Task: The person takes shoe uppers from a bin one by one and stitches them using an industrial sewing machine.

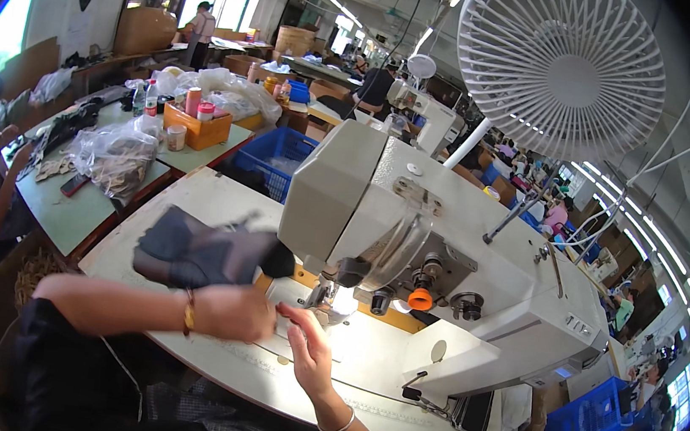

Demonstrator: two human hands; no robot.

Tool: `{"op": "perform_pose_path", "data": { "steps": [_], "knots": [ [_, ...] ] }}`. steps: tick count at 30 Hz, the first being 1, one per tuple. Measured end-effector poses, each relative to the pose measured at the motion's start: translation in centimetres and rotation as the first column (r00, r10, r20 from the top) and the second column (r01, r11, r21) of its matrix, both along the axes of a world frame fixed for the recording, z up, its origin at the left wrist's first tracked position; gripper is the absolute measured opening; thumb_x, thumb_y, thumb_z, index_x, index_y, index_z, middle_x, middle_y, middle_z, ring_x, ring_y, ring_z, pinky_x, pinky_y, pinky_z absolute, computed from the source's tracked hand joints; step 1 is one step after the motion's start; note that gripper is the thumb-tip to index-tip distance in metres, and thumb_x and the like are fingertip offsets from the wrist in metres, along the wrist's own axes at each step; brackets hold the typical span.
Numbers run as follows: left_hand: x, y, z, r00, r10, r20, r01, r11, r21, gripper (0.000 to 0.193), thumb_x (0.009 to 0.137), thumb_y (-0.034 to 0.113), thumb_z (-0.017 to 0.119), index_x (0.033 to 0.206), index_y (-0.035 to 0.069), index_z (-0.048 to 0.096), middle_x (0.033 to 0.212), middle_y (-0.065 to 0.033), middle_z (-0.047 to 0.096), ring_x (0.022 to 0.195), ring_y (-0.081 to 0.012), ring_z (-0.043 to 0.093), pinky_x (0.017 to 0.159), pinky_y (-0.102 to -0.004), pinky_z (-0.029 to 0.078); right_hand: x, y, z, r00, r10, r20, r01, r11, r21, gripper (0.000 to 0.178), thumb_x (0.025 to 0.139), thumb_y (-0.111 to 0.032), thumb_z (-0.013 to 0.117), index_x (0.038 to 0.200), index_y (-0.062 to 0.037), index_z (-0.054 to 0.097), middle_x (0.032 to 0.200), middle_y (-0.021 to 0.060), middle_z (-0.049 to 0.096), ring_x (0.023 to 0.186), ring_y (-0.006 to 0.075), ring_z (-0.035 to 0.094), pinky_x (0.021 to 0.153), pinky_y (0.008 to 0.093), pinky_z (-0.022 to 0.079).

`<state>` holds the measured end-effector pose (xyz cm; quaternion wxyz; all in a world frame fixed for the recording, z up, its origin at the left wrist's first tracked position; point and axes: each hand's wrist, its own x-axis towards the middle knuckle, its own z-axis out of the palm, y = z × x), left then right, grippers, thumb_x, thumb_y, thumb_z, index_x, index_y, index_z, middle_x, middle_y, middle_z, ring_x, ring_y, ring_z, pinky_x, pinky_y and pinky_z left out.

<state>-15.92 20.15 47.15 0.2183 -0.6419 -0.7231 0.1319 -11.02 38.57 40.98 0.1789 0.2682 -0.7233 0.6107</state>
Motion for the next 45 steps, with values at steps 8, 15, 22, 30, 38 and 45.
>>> {"op": "perform_pose_path", "data": {
  "steps": [8,15,22,30,38,45],
  "knots": [
    [3.8,3.2,-9.2,0.863,-0.329,0.383,0.205,0.921,0.331,0.014,0.076,0.018,0.056,0.084,0.008,0.062,0.088,-0.0071,0.061,0.082,-0.0229,0.060,0.077,-0.0334,0.048,-1.1,-0.4,-4.1,0.850,0.120,0.513,-0.049,0.988,-0.150,0.010,0.091,-0.011,0.055,0.091,-0.0008,0.055,0.080,-0.0036,0.054,0.073,0.0045,0.047,0.065,0.0215,0.041],
    [5.9,-7.0,-8.0,0.681,0.361,0.637,-0.605,-0.213,0.768,0.036,0.074,0.008,0.068,0.107,0.004,0.055,0.096,-0.0067,0.051,0.088,-0.0187,0.051,0.086,-0.0316,0.039,-1.3,0.6,-4.3,0.835,0.230,0.500,-0.004,0.911,-0.412,0.031,0.092,-0.008,0.053,0.122,0.0018,0.050,0.098,-0.0019,0.055,0.088,0.0044,0.047,0.080,0.0193,0.040],
    [5.7,-8.6,-8.7,0.467,-0.474,0.746,-0.884,-0.222,0.412,0.038,0.086,0.008,0.062,0.120,-0.003,0.049,0.106,-0.0055,0.058,0.095,-0.0117,0.054,0.085,-0.0251,0.043,0.1,-0.5,-0.9,0.820,0.373,0.433,-0.165,0.880,-0.444,0.034,0.088,-0.010,0.061,0.120,0.0002,0.053,0.106,0.0010,0.058,0.096,0.0064,0.050,0.087,0.0220,0.041],
    [1.6,-6.3,-3.8,0.530,-0.300,0.793,-0.845,-0.106,0.524,0.036,0.086,0.007,0.062,0.118,-0.004,0.050,0.102,-0.0057,0.061,0.091,-0.0116,0.055,0.082,-0.0260,0.044,-2.2,0.6,-1.4,0.797,0.077,0.599,0.088,0.967,-0.240,0.021,0.091,-0.025,0.060,0.090,-0.0044,0.063,0.074,-0.0053,0.055,0.066,0.0037,0.046,0.058,0.0207,0.039],
    [3.0,-4.1,-3.3,0.521,-0.412,0.747,-0.836,-0.072,0.543,0.039,0.087,0.003,0.058,0.123,-0.004,0.047,0.109,-0.0066,0.059,0.097,-0.0127,0.054,0.086,-0.0259,0.044,0.8,1.2,-1.9,0.872,0.039,0.488,0.220,0.860,-0.461,0.019,0.092,-0.019,0.059,0.103,-0.0039,0.059,0.074,-0.0074,0.051,0.061,0.0021,0.041,0.054,0.0187,0.034],
    [1.8,-3.7,-2.4,0.473,-0.410,0.780,-0.860,-0.023,0.509,0.034,0.088,0.005,0.059,0.119,-0.005,0.049,0.103,-0.0055,0.060,0.091,-0.0107,0.056,0.080,-0.0240,0.046,-0.4,2.1,-2.5,0.854,0.053,0.517,0.200,0.885,-0.421,0.028,0.091,-0.006,0.056,0.118,0.0004,0.052,0.106,0.0031,0.058,0.096,0.0078,0.053,0.085,0.0218,0.043]
  ]
}}
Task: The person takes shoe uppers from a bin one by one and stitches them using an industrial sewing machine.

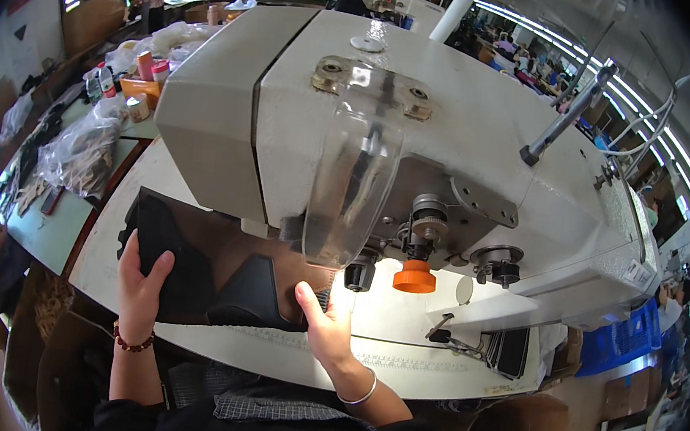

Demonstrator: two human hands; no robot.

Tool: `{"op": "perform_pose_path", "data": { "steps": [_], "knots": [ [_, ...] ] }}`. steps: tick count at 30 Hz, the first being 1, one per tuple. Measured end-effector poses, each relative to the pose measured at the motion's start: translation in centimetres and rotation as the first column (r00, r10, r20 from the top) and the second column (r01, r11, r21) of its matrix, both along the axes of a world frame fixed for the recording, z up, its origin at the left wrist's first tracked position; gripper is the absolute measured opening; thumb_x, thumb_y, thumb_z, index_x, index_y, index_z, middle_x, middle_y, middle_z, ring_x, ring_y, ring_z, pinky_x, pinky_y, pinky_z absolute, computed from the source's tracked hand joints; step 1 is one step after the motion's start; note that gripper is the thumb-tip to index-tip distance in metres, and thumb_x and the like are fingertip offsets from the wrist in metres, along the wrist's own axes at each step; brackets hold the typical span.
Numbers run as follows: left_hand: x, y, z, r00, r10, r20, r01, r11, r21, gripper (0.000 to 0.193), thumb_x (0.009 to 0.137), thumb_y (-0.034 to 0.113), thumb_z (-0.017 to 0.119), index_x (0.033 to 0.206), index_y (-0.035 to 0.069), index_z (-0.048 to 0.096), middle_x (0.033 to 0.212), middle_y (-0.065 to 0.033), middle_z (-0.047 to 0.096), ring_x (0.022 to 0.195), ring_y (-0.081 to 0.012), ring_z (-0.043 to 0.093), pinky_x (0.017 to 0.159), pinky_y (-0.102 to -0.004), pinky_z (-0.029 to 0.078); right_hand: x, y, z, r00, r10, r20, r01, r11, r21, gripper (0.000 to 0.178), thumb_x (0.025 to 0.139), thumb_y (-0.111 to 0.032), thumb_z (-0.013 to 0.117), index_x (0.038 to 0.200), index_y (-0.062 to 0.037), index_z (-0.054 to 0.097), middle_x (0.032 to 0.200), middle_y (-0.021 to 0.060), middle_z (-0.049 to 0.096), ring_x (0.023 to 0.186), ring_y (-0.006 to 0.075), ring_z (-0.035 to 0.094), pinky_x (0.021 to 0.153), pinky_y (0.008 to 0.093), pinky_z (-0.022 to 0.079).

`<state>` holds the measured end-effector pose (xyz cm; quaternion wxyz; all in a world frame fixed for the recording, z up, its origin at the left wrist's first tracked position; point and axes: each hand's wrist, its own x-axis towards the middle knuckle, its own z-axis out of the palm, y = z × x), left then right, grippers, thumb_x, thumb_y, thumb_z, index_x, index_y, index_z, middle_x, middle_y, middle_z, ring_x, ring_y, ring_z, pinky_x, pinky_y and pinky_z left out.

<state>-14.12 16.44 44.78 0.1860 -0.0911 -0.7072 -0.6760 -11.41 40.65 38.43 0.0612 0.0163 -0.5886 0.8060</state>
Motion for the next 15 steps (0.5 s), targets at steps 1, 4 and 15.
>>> {"op": "perform_pose_path", "data": {
  "steps": [1,4,15],
  "knots": [
    [-0.1,0.0,-0.1,1.000,0.005,0.008,-0.005,1.000,0.022,0.034,0.088,0.005,0.059,0.119,-0.005,0.049,0.103,-0.0055,0.060,0.091,-0.0107,0.056,0.080,-0.0241,0.046,-0.1,0.0,-0.3,0.999,0.024,0.031,-0.024,1.000,0.000,0.028,0.090,-0.005,0.057,0.118,0.0007,0.052,0.105,0.0032,0.058,0.096,0.0080,0.053,0.085,0.0222,0.043],
    [-0.1,-0.3,0.0,1.000,0.004,0.022,-0.004,1.000,0.008,0.034,0.088,0.005,0.059,0.119,-0.005,0.049,0.103,-0.0057,0.060,0.092,-0.0111,0.056,0.080,-0.0245,0.046,-0.2,-0.5,0.2,0.998,-0.027,0.048,0.026,1.000,0.010,0.029,0.090,-0.003,0.057,0.118,0.0010,0.052,0.103,0.0032,0.059,0.094,0.0084,0.054,0.085,0.0222,0.043],
    [-0.3,0.1,0.0,0.999,0.017,-0.046,-0.019,0.999,-0.039,0.033,0.087,0.002,0.058,0.118,-0.004,0.050,0.101,-0.0055,0.061,0.089,-0.0107,0.056,0.079,-0.0241,0.046,-0.6,-0.1,0.4,0.999,-0.041,-0.015,0.041,0.999,0.013,0.027,0.089,-0.003,0.058,0.115,0.0007,0.052,0.099,0.0030,0.060,0.088,0.0069,0.056,0.078,0.0203,0.046]
  ]
}}
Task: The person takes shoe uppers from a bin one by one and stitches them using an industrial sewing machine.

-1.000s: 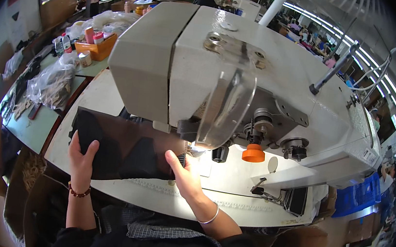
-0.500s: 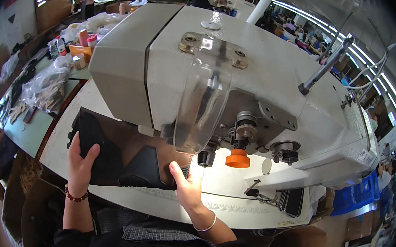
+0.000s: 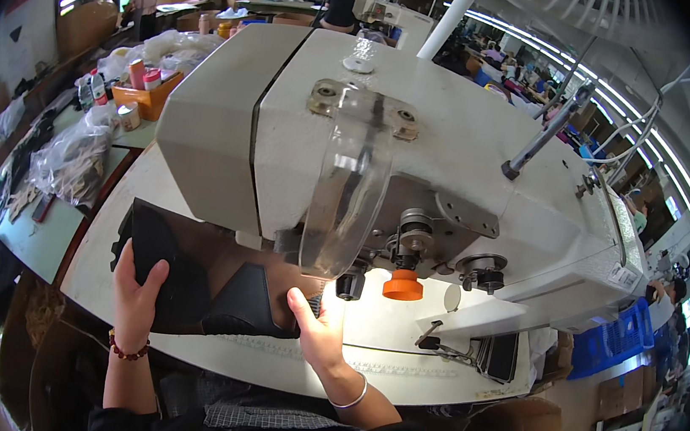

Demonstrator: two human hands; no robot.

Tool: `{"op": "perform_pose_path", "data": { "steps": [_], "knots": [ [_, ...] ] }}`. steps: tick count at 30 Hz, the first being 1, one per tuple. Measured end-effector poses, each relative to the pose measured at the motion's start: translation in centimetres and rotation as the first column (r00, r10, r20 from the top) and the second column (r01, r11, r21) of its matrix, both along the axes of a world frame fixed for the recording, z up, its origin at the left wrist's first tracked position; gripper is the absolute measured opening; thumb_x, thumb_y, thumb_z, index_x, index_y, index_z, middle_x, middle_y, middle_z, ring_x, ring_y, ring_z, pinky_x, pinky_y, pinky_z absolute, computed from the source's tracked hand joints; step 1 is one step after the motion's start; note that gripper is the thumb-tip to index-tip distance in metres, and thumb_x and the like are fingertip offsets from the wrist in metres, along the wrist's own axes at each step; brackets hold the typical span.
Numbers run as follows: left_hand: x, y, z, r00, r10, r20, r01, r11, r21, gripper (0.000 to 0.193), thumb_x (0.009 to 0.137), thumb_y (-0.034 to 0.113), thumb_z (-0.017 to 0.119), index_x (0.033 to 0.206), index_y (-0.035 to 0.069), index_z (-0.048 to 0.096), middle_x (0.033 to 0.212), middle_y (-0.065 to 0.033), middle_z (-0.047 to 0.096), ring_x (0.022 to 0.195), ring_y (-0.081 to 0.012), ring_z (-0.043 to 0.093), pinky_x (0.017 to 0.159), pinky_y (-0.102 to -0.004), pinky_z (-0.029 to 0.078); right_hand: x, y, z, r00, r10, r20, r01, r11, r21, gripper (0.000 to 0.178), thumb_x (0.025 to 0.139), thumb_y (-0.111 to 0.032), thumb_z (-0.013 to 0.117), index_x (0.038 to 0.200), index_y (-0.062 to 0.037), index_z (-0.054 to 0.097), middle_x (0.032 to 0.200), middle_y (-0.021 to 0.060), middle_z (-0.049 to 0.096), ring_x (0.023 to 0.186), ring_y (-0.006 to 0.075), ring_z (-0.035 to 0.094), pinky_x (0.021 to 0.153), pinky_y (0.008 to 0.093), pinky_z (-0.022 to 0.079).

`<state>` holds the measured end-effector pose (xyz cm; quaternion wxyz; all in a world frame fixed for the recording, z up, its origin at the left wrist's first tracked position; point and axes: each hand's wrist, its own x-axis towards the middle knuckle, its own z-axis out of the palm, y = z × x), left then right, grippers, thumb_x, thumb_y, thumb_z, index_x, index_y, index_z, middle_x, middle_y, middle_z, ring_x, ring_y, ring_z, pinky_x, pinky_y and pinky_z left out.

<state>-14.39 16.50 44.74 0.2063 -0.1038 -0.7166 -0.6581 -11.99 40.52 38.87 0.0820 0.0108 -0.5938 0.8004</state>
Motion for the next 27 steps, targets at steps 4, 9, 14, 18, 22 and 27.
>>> {"op": "perform_pose_path", "data": {
  "steps": [4,9,14,18,22,27],
  "knots": [
    [-0.4,0.0,-0.2,0.999,0.009,0.043,-0.009,1.000,-0.008,0.033,0.087,0.002,0.058,0.118,-0.004,0.050,0.101,-0.0058,0.061,0.089,-0.0108,0.056,0.078,-0.0239,0.046,0.0,-0.4,-0.4,0.997,-0.079,-0.014,0.079,0.997,0.007,0.021,0.089,-0.005,0.060,0.108,0.0008,0.056,0.091,0.0006,0.061,0.080,0.0051,0.054,0.072,0.0190,0.045],
    [-0.6,0.1,0.2,0.998,0.032,0.055,-0.030,0.998,-0.049,0.034,0.087,0.003,0.059,0.119,-0.005,0.050,0.101,-0.0063,0.061,0.090,-0.0111,0.056,0.079,-0.0240,0.046,0.3,-0.4,0.2,0.997,-0.073,0.006,0.073,0.996,0.041,0.015,0.088,-0.007,0.062,0.100,0.0004,0.057,0.079,-0.0019,0.060,0.067,0.0032,0.049,0.060,0.0177,0.040],
    [-0.6,0.0,0.1,1.000,0.001,0.019,-0.001,1.000,0.014,0.035,0.086,0.002,0.059,0.119,-0.006,0.049,0.101,-0.0065,0.061,0.090,-0.0116,0.056,0.080,-0.0246,0.046,0.2,-0.5,0.2,0.997,-0.078,-0.022,0.080,0.994,0.072,0.012,0.088,-0.009,0.063,0.095,-0.0010,0.058,0.072,-0.0040,0.056,0.061,0.0026,0.046,0.054,0.0186,0.037],
    [-1.3,-0.3,-0.1,1.000,-0.012,0.018,0.012,1.000,-0.003,0.035,0.087,0.002,0.058,0.120,-0.005,0.049,0.101,-0.0062,0.061,0.090,-0.0120,0.057,0.080,-0.0252,0.047,0.2,-0.4,0.6,0.997,-0.067,-0.038,0.070,0.993,0.095,0.011,0.088,-0.011,0.063,0.092,-0.0039,0.056,0.065,-0.0070,0.049,0.053,0.0021,0.040,0.047,0.0188,0.031],
    [-1.7,-0.2,0.2,0.996,-0.079,0.030,0.076,0.995,0.065,0.034,0.087,0.002,0.058,0.119,-0.004,0.048,0.102,-0.0063,0.061,0.091,-0.0120,0.057,0.081,-0.0253,0.048,-0.1,-0.3,-0.2,0.998,-0.034,-0.061,0.041,0.993,0.108,0.010,0.089,-0.010,0.062,0.092,-0.0055,0.053,0.065,-0.0078,0.046,0.051,0.0017,0.038,0.045,0.0186,0.029],
    [-1.3,-0.4,0.2,0.991,-0.116,0.072,0.108,0.989,0.105,0.034,0.087,0.002,0.058,0.118,-0.004,0.048,0.103,-0.0066,0.061,0.092,-0.0119,0.058,0.081,-0.0254,0.048,0.2,-0.5,-0.9,0.993,-0.051,-0.110,0.058,0.996,0.066,0.007,0.089,-0.007,0.060,0.093,-0.0063,0.054,0.068,-0.0076,0.048,0.054,0.0008,0.039,0.047,0.0174,0.030]
  ]
}}
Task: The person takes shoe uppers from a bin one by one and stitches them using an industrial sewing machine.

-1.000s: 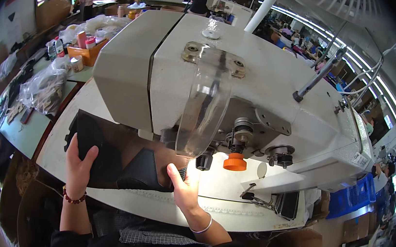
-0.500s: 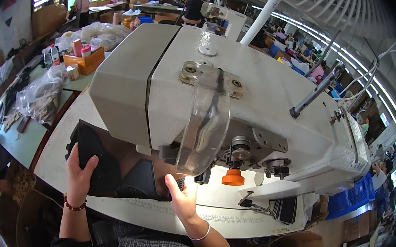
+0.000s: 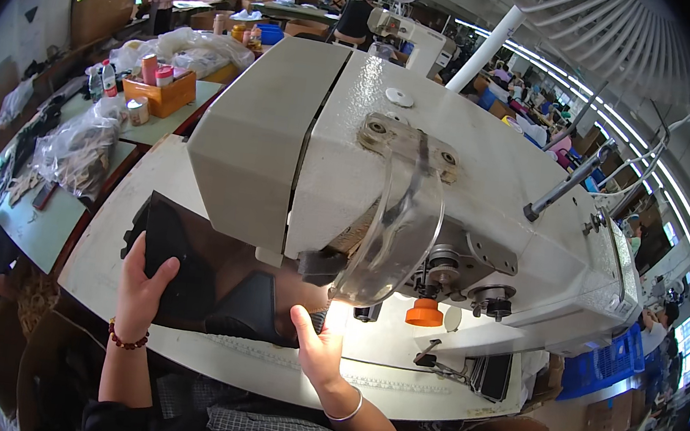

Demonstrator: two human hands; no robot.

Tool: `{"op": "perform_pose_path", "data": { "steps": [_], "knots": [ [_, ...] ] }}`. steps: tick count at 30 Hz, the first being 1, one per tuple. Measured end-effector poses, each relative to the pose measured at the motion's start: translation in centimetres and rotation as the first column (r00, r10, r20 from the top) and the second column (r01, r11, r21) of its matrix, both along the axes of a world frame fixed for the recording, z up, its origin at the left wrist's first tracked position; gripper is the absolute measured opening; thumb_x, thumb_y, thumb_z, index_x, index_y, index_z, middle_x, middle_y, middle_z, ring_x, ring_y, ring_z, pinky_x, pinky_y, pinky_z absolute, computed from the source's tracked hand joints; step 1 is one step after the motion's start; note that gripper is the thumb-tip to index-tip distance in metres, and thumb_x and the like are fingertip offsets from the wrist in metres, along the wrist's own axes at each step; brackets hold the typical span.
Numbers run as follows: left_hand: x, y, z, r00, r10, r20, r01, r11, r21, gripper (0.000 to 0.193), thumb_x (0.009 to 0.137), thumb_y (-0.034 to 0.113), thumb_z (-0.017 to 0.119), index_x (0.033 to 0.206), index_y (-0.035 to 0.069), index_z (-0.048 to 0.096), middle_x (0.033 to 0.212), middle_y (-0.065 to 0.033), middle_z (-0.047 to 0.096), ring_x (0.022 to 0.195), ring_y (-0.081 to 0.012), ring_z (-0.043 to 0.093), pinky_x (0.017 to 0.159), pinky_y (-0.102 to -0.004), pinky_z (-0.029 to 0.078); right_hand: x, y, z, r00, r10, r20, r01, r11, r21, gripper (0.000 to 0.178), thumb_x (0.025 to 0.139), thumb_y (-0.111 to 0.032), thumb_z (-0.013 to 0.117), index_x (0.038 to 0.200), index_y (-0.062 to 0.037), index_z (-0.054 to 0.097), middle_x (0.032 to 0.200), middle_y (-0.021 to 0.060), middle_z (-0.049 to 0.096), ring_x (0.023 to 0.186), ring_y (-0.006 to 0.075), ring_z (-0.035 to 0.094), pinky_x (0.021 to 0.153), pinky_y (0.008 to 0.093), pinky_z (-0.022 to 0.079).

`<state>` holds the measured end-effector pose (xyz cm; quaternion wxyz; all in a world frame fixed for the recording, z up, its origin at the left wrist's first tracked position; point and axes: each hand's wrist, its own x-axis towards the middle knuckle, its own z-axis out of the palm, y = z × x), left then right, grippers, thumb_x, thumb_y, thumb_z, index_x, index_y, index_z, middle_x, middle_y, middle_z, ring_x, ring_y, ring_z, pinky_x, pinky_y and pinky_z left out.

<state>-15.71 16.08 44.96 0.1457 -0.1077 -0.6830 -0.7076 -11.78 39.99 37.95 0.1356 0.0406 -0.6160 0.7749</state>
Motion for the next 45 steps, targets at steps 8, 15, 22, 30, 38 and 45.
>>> {"op": "perform_pose_path", "data": {
  "steps": [8,15,22,30,38,45],
  "knots": [
    [-0.4,0.0,0.1,0.999,-0.014,-0.030,0.014,1.000,0.005,0.033,0.087,0.002,0.059,0.117,-0.005,0.049,0.103,-0.0060,0.061,0.090,-0.0112,0.057,0.080,-0.0251,0.048,-0.1,-0.3,1.5,0.998,-0.058,0.019,0.059,0.998,-0.029,0.012,0.087,-0.006,0.063,0.095,-0.0047,0.054,0.074,-0.0056,0.050,0.060,0.0022,0.042,0.052,0.0169,0.034],
    [0.2,-0.8,0.5,1.000,0.005,0.025,-0.002,0.994,-0.114,0.041,0.084,0.002,0.060,0.123,-0.002,0.048,0.107,-0.0088,0.058,0.095,-0.0129,0.055,0.081,-0.0270,0.047,0.8,0.2,1.6,0.993,0.113,-0.020,-0.111,0.990,0.084,0.030,0.085,-0.007,0.066,0.111,-0.0008,0.055,0.086,-0.0013,0.058,0.074,0.0068,0.055,0.070,0.0210,0.046],
    [5.4,7.4,3.6,0.855,-0.139,-0.499,-0.410,0.407,-0.816,0.051,0.072,0.030,0.071,0.121,0.017,0.059,0.127,-0.0130,0.049,0.127,-0.0316,0.040,0.106,-0.0602,0.018,2.1,1.9,1.4,0.932,0.298,0.207,-0.322,0.942,0.094,0.023,0.085,-0.019,0.068,0.097,0.0005,0.063,0.091,0.0020,0.063,0.083,0.0086,0.056,0.076,0.0256,0.047],
    [4.4,11.6,0.9,0.884,-0.250,-0.394,-0.287,0.374,-0.882,0.060,0.079,0.042,0.062,0.131,0.014,0.051,0.133,-0.0250,0.039,0.123,-0.0403,0.038,0.102,-0.0520,0.030,3.3,1.7,-1.5,0.960,0.257,0.110,-0.272,0.949,0.158,0.015,0.079,-0.004,0.060,0.093,0.0013,0.060,0.086,0.0045,0.063,0.083,0.0112,0.056,0.075,0.0285,0.045],
    [4.2,11.8,1.5,0.890,-0.295,-0.348,-0.240,0.347,-0.907,0.058,0.081,0.043,0.060,0.131,0.014,0.051,0.134,-0.0249,0.039,0.121,-0.0396,0.038,0.100,-0.0518,0.032,4.1,0.8,-0.3,0.984,0.152,0.090,-0.164,0.975,0.150,0.005,0.079,0.002,0.060,0.078,-0.0012,0.056,0.074,-0.0009,0.057,0.069,0.0057,0.051,0.060,0.0233,0.042],
    [3.7,12.3,0.9,0.894,-0.254,-0.370,-0.267,0.361,-0.893,0.051,0.080,0.041,0.060,0.122,0.013,0.058,0.130,-0.0263,0.042,0.120,-0.0385,0.039,0.099,-0.0541,0.032,3.6,1.5,-0.8,0.979,0.175,0.107,-0.186,0.977,0.108,0.007,0.080,-0.003,0.056,0.087,-0.0005,0.056,0.079,0.0037,0.058,0.076,0.0109,0.053,0.068,0.0272,0.044]
  ]
}}
